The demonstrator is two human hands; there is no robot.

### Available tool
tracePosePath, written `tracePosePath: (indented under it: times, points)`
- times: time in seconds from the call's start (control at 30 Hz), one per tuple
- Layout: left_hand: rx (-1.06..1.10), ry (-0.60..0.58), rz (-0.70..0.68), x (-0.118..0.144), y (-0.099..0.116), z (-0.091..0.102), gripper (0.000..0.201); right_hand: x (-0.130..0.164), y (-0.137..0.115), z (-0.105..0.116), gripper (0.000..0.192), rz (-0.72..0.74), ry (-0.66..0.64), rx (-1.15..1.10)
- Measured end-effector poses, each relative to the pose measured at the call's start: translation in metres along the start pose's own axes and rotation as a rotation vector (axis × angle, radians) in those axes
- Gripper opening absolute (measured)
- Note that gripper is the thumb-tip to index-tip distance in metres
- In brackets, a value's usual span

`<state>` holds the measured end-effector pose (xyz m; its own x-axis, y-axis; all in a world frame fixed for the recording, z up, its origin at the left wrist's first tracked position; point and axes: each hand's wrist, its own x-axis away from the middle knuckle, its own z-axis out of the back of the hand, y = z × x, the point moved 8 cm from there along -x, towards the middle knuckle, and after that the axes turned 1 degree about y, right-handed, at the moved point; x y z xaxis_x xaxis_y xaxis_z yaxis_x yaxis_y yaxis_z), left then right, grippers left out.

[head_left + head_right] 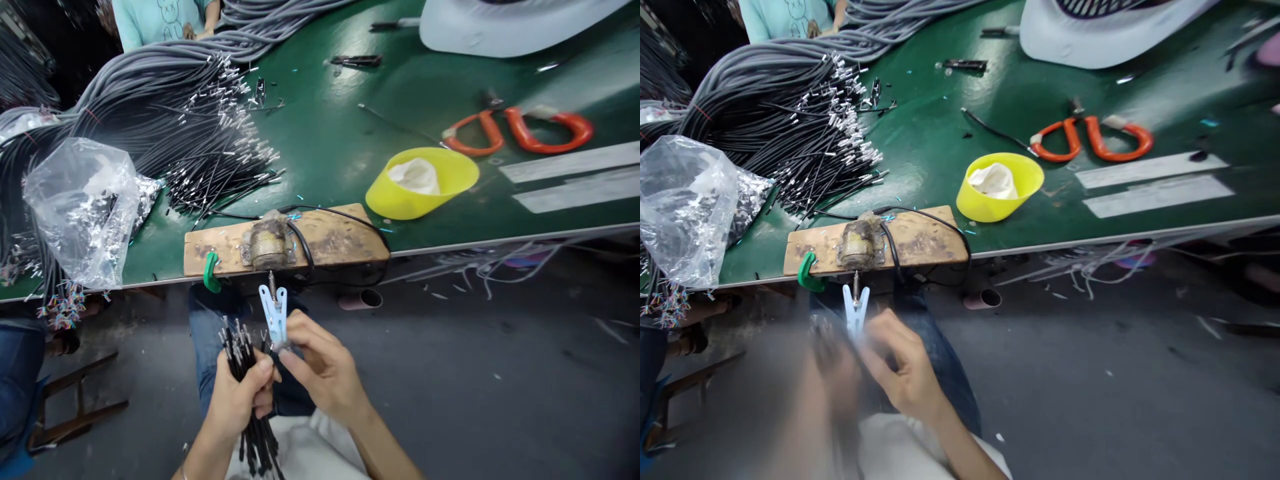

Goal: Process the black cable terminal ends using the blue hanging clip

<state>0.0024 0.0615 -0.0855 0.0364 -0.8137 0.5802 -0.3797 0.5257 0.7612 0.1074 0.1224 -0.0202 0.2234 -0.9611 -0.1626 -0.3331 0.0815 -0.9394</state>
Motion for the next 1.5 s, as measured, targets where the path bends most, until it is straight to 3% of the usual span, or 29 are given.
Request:
tracePosePath:
  times: [0.07, 0.13, 0.23, 0.3, 0.37, 0.43, 0.5, 0.7, 0.77, 0.87, 0.97, 1.1, 1.17, 1.27, 1.5]
  points:
    - [-0.009, 0.006, 0.007, -0.008, -0.016, 0.004, 0.045, -0.001, -0.003, 0.000, 0.013, 0.016, 0.012, 0.011]
    - [-0.042, 0.023, -0.015, -0.014, -0.025, 0.007, 0.045, 0.000, 0.003, -0.003, 0.018, -0.057, 0.045, -0.074]
    - [-0.098, 0.007, -0.055, -0.015, -0.021, 0.004, 0.045, 0.007, 0.011, -0.007, 0.019, -0.129, 0.128, -0.097]
    - [-0.120, -0.016, -0.057, -0.012, -0.012, -0.001, 0.045, 0.011, 0.002, -0.003, 0.016, -0.021, 0.228, 0.050]
    - [-0.120, -0.014, -0.079, -0.007, -0.001, -0.004, 0.042, 0.015, -0.017, 0.000, 0.013, 0.186, 0.307, 0.254]
    - [-0.098, -0.003, -0.119, -0.003, 0.008, -0.005, 0.039, 0.018, -0.031, -0.002, 0.017, 0.358, 0.317, 0.420]
    - [-0.072, 0.003, -0.144, -0.002, 0.013, -0.004, 0.036, 0.016, -0.034, -0.003, 0.022, 0.411, 0.274, 0.496]
    - [-0.186, 0.034, -0.125, -0.002, 0.036, 0.005, 0.028, -0.003, -0.012, 0.010, 0.005, 0.114, 0.137, 0.218]
    - [-0.248, 0.079, -0.160, 0.000, 0.046, 0.007, 0.025, -0.008, -0.017, 0.012, 0.011, 0.120, 0.100, 0.218]
    - [-0.266, 0.121, -0.211, 0.005, 0.051, 0.006, 0.025, -0.013, -0.024, 0.005, 0.003, 0.151, -0.009, 0.301]
    - [-0.222, 0.206, -0.244, 0.006, 0.044, 0.011, 0.026, -0.011, -0.025, 0.001, 0.016, 0.161, 0.021, 0.323]
    - [-0.092, 0.078, -0.063, -0.001, 0.017, 0.002, 0.037, 0.005, -0.032, 0.000, 0.017, 0.309, 0.237, 0.456]
    - [-0.014, 0.048, -0.055, 0.000, 0.014, -0.003, 0.039, 0.011, -0.031, -0.002, 0.017, 0.355, 0.261, 0.480]
    - [0.038, 0.054, -0.082, 0.005, 0.017, -0.007, 0.037, 0.011, -0.026, -0.001, 0.016, 0.333, 0.207, 0.419]
    - [-0.006, 0.011, -0.099, 0.008, 0.025, -0.013, 0.037, 0.002, -0.011, 0.007, 0.008, 0.107, 0.047, 0.240]
